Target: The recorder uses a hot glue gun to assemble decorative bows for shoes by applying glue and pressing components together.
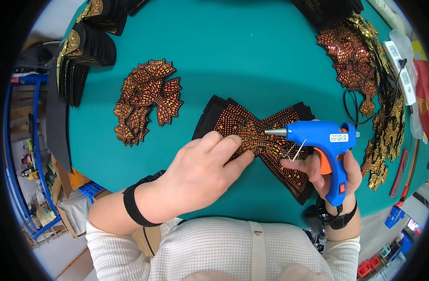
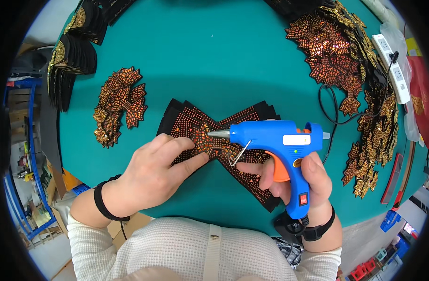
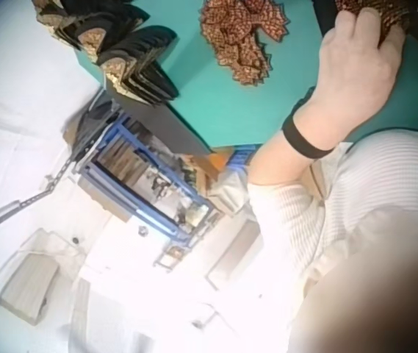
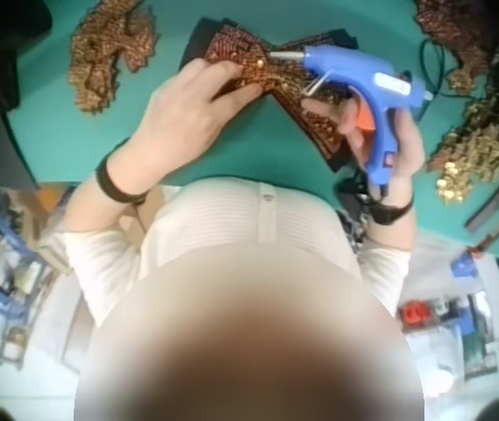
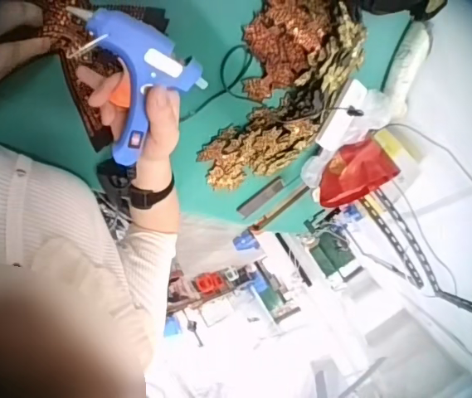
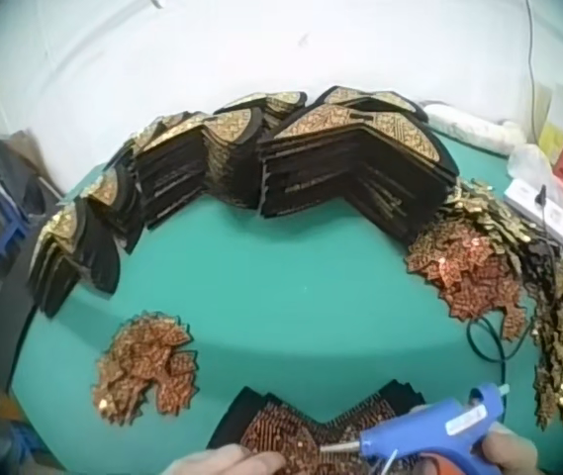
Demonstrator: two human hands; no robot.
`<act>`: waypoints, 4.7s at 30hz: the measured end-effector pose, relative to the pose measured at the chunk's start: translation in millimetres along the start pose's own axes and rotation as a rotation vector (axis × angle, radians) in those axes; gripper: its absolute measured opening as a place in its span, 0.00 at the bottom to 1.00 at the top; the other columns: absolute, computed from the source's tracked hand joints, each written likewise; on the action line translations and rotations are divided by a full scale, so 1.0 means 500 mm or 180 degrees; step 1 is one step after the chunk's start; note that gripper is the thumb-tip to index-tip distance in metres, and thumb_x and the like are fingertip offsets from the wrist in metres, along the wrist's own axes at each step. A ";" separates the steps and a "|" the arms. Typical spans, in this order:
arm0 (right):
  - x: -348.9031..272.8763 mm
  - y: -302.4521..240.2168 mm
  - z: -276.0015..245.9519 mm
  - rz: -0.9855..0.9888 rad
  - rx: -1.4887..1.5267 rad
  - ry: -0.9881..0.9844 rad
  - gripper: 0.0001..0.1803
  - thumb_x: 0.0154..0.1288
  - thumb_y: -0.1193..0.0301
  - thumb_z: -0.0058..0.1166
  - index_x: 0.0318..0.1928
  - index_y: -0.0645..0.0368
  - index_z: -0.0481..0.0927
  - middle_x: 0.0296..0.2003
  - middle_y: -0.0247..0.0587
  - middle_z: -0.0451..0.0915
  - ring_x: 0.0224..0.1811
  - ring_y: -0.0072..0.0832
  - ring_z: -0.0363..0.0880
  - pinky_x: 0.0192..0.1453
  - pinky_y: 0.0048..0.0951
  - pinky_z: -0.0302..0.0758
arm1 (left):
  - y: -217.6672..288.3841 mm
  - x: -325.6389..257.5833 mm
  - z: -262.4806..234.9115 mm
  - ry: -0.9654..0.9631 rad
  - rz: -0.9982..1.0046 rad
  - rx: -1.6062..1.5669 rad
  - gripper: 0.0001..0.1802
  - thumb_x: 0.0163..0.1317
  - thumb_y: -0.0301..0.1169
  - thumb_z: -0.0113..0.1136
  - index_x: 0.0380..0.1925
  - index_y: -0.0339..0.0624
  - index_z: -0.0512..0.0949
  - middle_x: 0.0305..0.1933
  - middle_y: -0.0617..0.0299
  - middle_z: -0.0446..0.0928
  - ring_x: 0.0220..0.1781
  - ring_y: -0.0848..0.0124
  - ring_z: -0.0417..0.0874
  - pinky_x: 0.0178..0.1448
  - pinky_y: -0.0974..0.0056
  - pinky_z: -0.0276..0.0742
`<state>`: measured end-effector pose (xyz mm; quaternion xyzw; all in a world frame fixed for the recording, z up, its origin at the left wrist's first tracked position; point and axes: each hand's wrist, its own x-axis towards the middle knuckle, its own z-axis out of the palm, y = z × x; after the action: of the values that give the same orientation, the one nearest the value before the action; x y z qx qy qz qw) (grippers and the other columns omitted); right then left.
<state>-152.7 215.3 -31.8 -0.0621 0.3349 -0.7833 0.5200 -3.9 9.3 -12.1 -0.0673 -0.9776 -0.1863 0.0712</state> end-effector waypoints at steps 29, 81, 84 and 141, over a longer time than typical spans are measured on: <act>0.002 -0.011 -0.008 0.0042 -0.0008 0.0088 0.42 0.57 0.51 0.51 0.59 0.74 0.56 0.24 0.52 0.77 0.22 0.28 0.77 0.63 0.55 0.59 | 0.023 0.023 0.015 -0.0166 0.0433 0.0514 0.22 0.41 0.28 0.59 0.41 0.34 0.77 0.52 0.55 0.71 0.44 0.64 0.72 0.40 0.67 0.73; 0.004 -0.005 -0.017 -0.0293 -0.0068 0.0134 0.36 0.60 0.53 0.46 0.54 0.77 0.62 0.23 0.48 0.77 0.24 0.28 0.77 0.64 0.54 0.60 | -0.003 0.031 -0.022 -0.0184 0.0335 -0.0288 0.24 0.39 0.25 0.66 0.42 0.37 0.77 0.48 0.55 0.75 0.43 0.62 0.76 0.43 0.65 0.77; 0.011 -0.004 -0.035 -0.0420 0.0051 -0.0231 0.35 0.61 0.53 0.45 0.54 0.75 0.63 0.23 0.47 0.77 0.23 0.28 0.77 0.63 0.55 0.60 | -0.017 0.020 -0.043 -0.0002 0.0206 -0.0320 0.23 0.40 0.24 0.66 0.42 0.36 0.77 0.47 0.54 0.76 0.44 0.59 0.76 0.45 0.62 0.77; 0.008 -0.002 -0.027 -0.0356 0.0511 -0.0294 0.29 0.66 0.55 0.38 0.52 0.72 0.67 0.26 0.49 0.79 0.24 0.28 0.78 0.61 0.54 0.63 | -0.024 -0.015 -0.036 0.0215 -0.1303 -0.0184 0.26 0.47 0.30 0.66 0.48 0.34 0.73 0.40 0.51 0.74 0.38 0.57 0.76 0.42 0.61 0.75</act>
<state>-161.6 218.2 -42.8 -0.0747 0.2428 -0.8317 0.4937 3.6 -9.4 -1.0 0.1371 -0.9622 -0.2269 0.0626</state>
